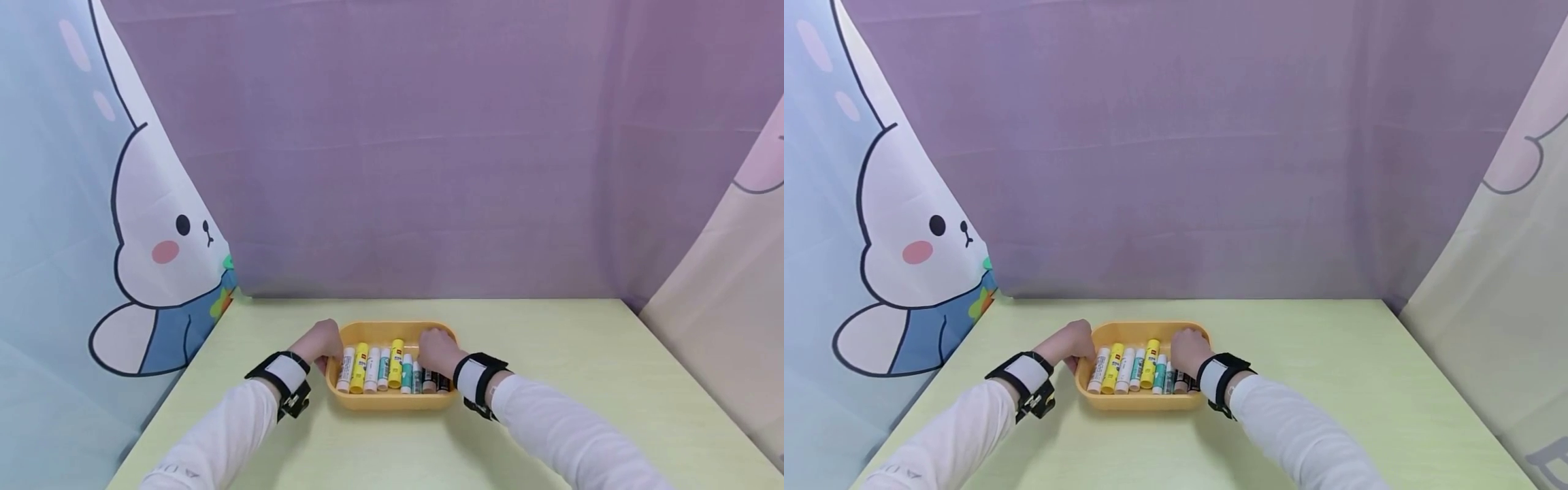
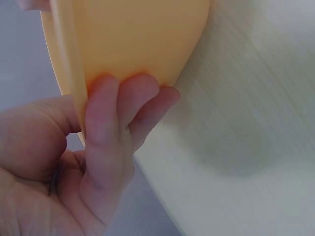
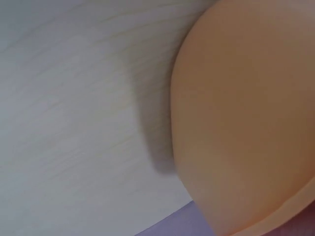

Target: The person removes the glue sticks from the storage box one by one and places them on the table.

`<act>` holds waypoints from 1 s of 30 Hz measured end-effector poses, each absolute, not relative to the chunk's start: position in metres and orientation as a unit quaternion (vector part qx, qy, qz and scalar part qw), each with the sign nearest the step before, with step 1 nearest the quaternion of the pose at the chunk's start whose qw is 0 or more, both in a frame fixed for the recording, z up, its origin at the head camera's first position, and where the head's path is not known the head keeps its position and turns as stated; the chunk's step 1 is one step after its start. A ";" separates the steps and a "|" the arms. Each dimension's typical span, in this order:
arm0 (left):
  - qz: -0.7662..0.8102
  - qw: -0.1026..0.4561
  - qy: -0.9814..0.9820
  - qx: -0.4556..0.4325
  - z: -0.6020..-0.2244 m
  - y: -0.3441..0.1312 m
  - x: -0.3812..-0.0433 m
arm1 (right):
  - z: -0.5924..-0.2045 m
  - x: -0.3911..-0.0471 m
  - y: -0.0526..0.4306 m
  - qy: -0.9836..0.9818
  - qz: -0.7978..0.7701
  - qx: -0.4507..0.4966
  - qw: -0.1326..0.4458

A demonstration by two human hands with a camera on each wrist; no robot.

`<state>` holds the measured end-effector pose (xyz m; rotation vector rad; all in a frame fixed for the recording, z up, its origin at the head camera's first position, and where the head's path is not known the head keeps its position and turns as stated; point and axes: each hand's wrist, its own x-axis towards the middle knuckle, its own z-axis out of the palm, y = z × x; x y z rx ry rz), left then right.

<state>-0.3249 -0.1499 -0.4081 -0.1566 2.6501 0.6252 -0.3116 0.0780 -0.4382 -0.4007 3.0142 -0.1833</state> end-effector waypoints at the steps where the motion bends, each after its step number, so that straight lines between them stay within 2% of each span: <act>1: 0.226 0.205 0.951 -0.058 -0.408 -0.150 -0.325 | -0.438 -0.312 0.078 0.988 -0.062 -0.132 0.049; 10: 0.220 0.200 0.953 -0.053 -0.410 -0.148 -0.324 | -0.427 -0.312 0.078 0.985 -0.089 -0.132 0.067; 18: 0.220 0.198 0.954 -0.051 -0.410 -0.150 -0.324 | -0.413 -0.310 0.076 0.978 -0.146 -0.093 0.116; 30: 0.211 0.205 0.955 -0.036 -0.412 -0.152 -0.326 | -0.390 -0.304 0.081 0.962 -0.222 -0.114 0.107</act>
